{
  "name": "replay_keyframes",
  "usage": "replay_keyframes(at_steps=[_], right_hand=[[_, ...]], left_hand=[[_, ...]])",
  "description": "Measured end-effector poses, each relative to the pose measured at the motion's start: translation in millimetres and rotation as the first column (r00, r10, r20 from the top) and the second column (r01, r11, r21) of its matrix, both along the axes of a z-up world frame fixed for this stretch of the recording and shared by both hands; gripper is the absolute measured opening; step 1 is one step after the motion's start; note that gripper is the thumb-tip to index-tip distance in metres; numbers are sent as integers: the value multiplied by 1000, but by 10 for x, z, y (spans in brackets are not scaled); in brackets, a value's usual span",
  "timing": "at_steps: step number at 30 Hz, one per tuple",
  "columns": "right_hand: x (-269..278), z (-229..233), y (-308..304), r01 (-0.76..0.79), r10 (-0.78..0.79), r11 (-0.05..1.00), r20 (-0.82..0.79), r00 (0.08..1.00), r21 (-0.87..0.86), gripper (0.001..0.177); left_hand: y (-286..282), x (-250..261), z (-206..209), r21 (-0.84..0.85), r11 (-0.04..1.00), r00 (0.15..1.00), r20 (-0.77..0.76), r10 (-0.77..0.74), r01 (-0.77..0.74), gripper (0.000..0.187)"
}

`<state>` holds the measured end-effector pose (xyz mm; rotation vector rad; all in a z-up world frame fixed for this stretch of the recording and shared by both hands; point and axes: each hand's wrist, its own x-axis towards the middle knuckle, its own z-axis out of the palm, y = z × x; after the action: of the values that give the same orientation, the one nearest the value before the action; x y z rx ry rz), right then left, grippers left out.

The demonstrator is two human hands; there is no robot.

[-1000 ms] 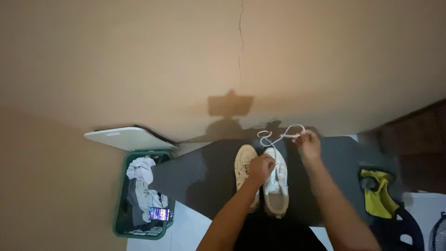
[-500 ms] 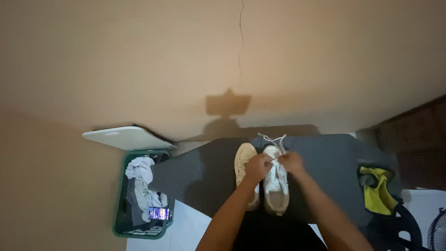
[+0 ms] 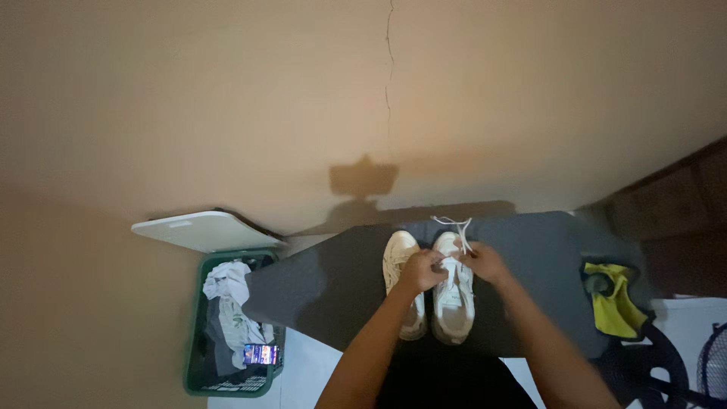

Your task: The person removes the laces from a pair of white sneakers, wipes the shoes with a cloth, and then re-laces them. The shoes remain on a dark mat on the floor throughout the process.

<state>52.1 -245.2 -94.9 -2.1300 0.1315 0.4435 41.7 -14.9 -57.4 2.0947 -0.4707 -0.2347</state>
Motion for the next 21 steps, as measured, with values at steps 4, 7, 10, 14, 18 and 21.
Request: replay_keyframes(at_steps=[4, 7, 10, 14, 18, 21], right_hand=[[-32, -34, 152, -227, 366, 924, 548, 752, -306, 33], [4, -48, 249, -195, 249, 945, 190, 950, -262, 31], [54, -56, 351, -260, 311, 859, 45, 949, -441, 22], [-10, -78, 501, 50, -2, 948, 151, 988, -315, 20], [12, -36, 470, 66, -20, 925, 126, 992, -375, 21], [14, 54, 256, 170, -121, 956, 210, 970, -239, 25]], left_hand=[[21, -31, -29, 47, 999, 993, -119, 0, 6, 40], [49, -47, -54, -67, 998, 994, -105, -8, 1, 35], [53, -51, -61, -78, 997, 998, -63, 6, -10, 34], [34, -40, -8, 8, 1000, 999, -36, -19, 20, 31], [63, -42, 114, 64, 997, 999, -20, -32, 33, 34], [63, -69, 187, 102, 994, 999, 1, -33, 33, 33]])
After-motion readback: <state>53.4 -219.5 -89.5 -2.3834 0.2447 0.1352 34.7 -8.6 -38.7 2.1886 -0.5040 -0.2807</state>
